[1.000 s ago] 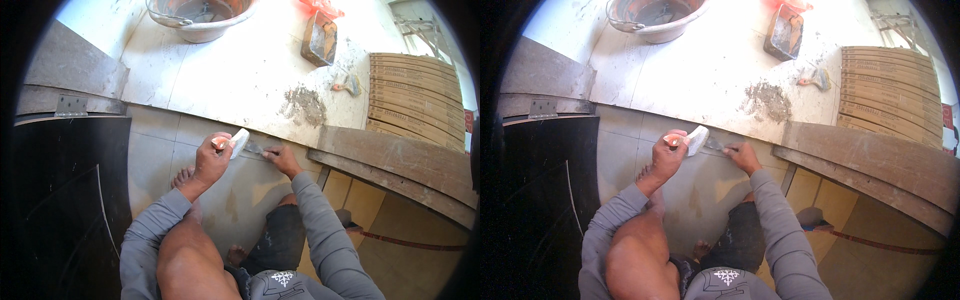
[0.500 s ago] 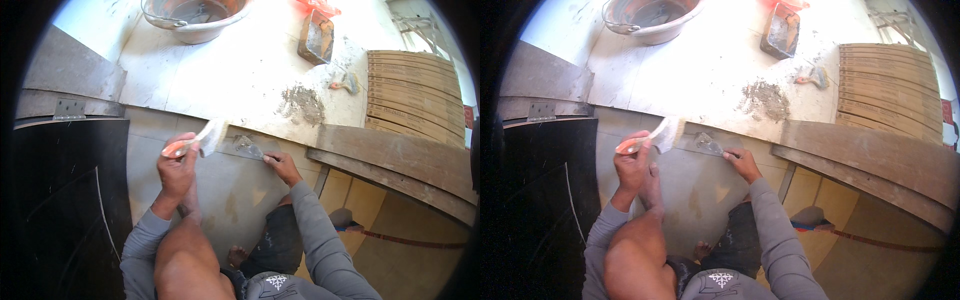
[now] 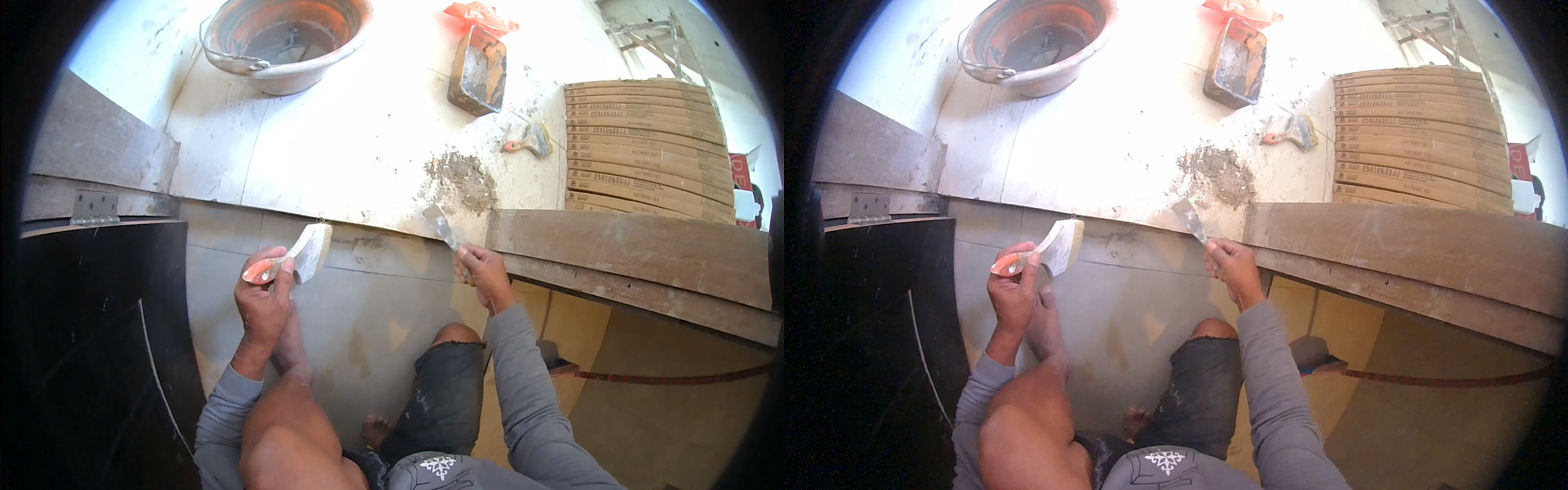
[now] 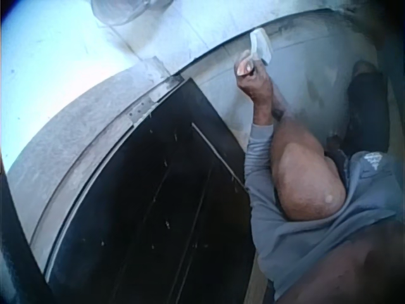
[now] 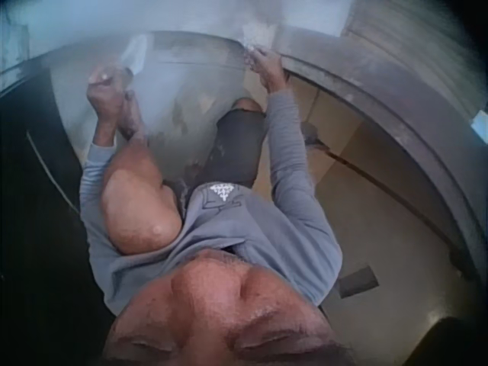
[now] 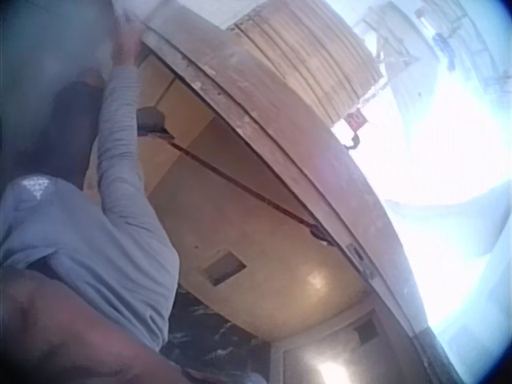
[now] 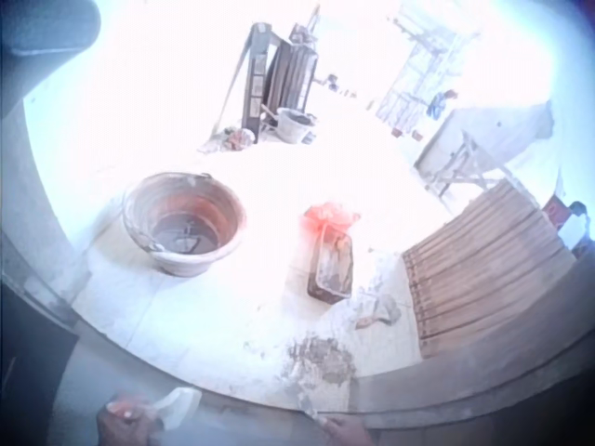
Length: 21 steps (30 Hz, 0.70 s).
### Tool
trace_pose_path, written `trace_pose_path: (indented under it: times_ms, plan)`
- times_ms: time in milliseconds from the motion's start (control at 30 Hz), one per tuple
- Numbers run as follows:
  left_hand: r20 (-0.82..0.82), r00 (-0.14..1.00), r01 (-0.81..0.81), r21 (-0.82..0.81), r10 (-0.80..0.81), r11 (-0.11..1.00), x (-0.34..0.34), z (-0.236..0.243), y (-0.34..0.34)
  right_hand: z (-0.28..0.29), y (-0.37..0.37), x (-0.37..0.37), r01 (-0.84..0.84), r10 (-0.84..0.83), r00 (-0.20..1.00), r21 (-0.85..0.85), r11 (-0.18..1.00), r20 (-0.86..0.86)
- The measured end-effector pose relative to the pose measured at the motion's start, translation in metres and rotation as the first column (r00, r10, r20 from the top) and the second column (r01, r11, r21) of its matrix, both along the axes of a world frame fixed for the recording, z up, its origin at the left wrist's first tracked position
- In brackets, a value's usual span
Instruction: The person applies a substance to the gaps between tiles using a small putty knife and then wipes the area with a white brush.
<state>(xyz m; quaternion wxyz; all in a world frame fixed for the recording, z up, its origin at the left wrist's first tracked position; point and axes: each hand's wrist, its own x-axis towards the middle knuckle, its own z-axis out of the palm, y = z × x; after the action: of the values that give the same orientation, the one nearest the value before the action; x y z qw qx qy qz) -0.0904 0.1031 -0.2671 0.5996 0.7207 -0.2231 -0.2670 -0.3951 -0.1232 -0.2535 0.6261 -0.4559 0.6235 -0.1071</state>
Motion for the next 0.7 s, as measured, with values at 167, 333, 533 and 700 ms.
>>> trace_pose_path:
  times_ms: [167,333,533,700]
  plan:
    - [0.03,1.0,0.003,0.071,-0.005,0.997,-0.004,-0.01,0.0,-0.015,0.037,-0.012,-0.242,0.227,0.959,-0.075,0.967,-0.172]
    - [0.065,0.997,0.028,0.077,-0.033,0.997,-0.01,-0.03,-0.004,-0.044,0.032,-0.021,-0.477,0.392,0.839,-0.163,0.864,-0.378]
    - [0.211,0.975,0.05,0.078,-0.066,0.996,-0.014,-0.035,-0.033,-0.059,0.013,0.012,-0.63,0.514,0.736,-0.165,0.759,-0.441]
    - [0.205,0.976,0.048,0.108,-0.069,0.993,-0.011,-0.041,-0.038,-0.082,0.024,0.058,-0.682,0.562,0.71,-0.213,0.7,-0.424]
